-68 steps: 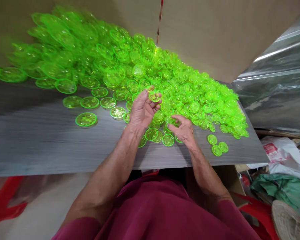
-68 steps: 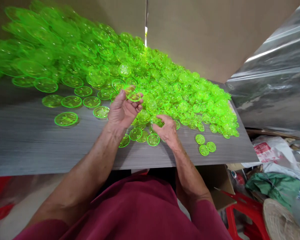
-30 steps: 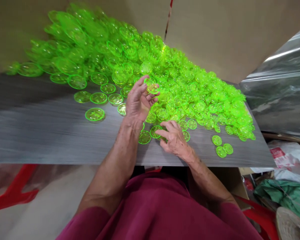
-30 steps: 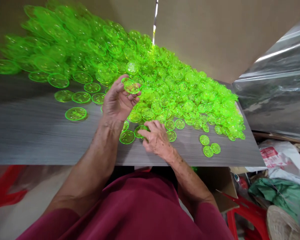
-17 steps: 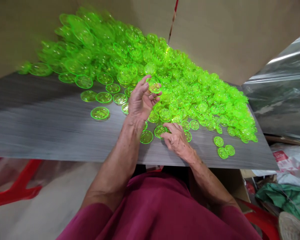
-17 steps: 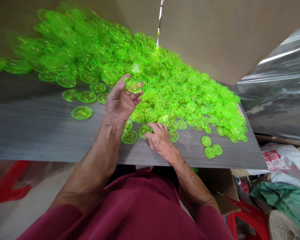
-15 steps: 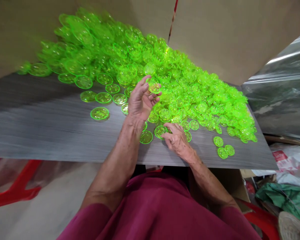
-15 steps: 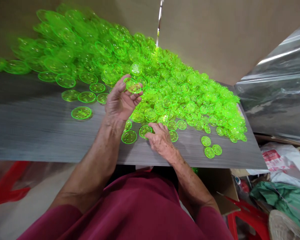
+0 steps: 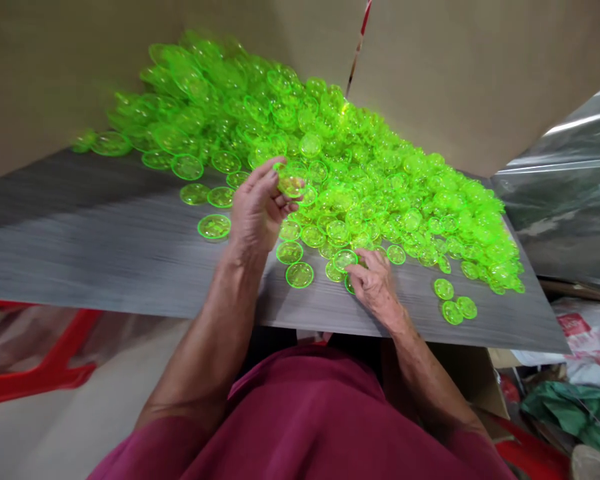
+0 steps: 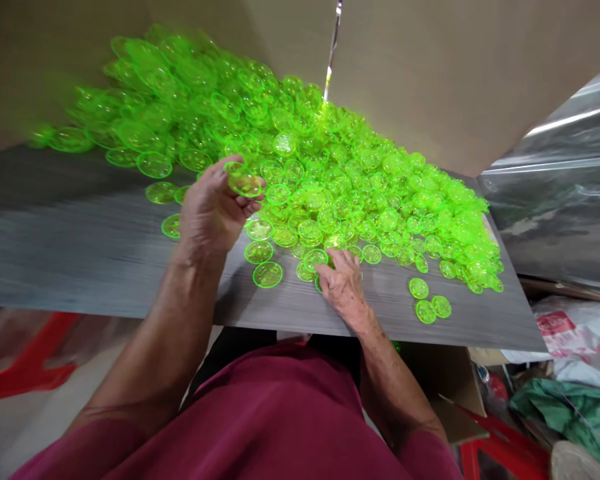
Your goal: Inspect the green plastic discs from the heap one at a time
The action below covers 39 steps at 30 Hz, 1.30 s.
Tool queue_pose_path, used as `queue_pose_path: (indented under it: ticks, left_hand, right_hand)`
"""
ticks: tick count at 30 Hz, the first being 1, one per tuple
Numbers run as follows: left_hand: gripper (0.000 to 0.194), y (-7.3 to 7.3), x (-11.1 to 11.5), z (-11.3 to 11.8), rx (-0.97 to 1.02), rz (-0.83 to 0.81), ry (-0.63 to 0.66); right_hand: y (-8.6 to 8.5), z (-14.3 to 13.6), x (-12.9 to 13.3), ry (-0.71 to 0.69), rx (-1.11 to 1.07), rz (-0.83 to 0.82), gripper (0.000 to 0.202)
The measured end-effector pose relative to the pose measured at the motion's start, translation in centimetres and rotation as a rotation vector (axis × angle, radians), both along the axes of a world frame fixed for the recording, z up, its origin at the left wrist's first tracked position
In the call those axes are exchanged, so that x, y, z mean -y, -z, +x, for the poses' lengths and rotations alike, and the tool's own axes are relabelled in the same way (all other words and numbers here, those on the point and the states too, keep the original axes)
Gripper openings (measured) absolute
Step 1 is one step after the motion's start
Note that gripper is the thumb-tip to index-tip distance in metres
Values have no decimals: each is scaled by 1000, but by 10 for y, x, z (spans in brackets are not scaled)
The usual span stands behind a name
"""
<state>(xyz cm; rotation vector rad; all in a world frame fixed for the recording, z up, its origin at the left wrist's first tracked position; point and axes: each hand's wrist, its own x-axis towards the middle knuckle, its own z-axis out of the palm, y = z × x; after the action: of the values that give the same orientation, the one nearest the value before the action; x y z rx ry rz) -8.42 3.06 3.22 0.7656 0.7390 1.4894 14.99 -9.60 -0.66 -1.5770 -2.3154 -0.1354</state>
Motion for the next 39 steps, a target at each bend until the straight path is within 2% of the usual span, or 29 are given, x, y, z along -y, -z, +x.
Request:
queue_pose_path:
  ticks: [3, 6, 9, 11, 14, 19, 24, 27, 30, 35, 39]
  left_hand:
    - [27, 8, 11, -22, -38, 29, -141]
    - [29, 25, 33, -27, -99, 28, -289]
    - [39, 47, 59, -17, -138, 6, -373]
    - [39, 59, 73, -7, -170, -8, -398]
    - [36, 69, 85, 6, -215, -2, -437]
    - [35, 67, 94, 20, -236, -1, -407]
    - [36, 64, 105, 35, -245, -32, -357]
    - [36, 65, 112, 40, -221, -49, -320]
    - [36, 66, 113, 40, -151, -67, -277]
    - [33, 66, 110, 34, -88, -60, -423]
    - [32, 68, 112, 31, -106, -56, -407]
  right_hand:
    - [-1, -4, 5, 63, 11, 61, 29]
    - [1, -12, 13, 25, -10, 80, 29]
    - [7, -15, 19, -57, 12, 37, 23]
    - [11, -11, 21, -60, 27, 31, 23]
    - [14, 0, 22, -34, 18, 59, 22]
    - [13, 19, 28, -16, -37, 108, 17]
    - [11, 26, 34, 91, -70, 130, 13]
    - [7, 20, 33, 93, -90, 161, 11]
    - [1, 6, 27, 31, -42, 142, 11]
    - [-9, -14, 13, -51, 92, -8, 20]
    - [-13, -20, 8, -54, 41, -75, 22]
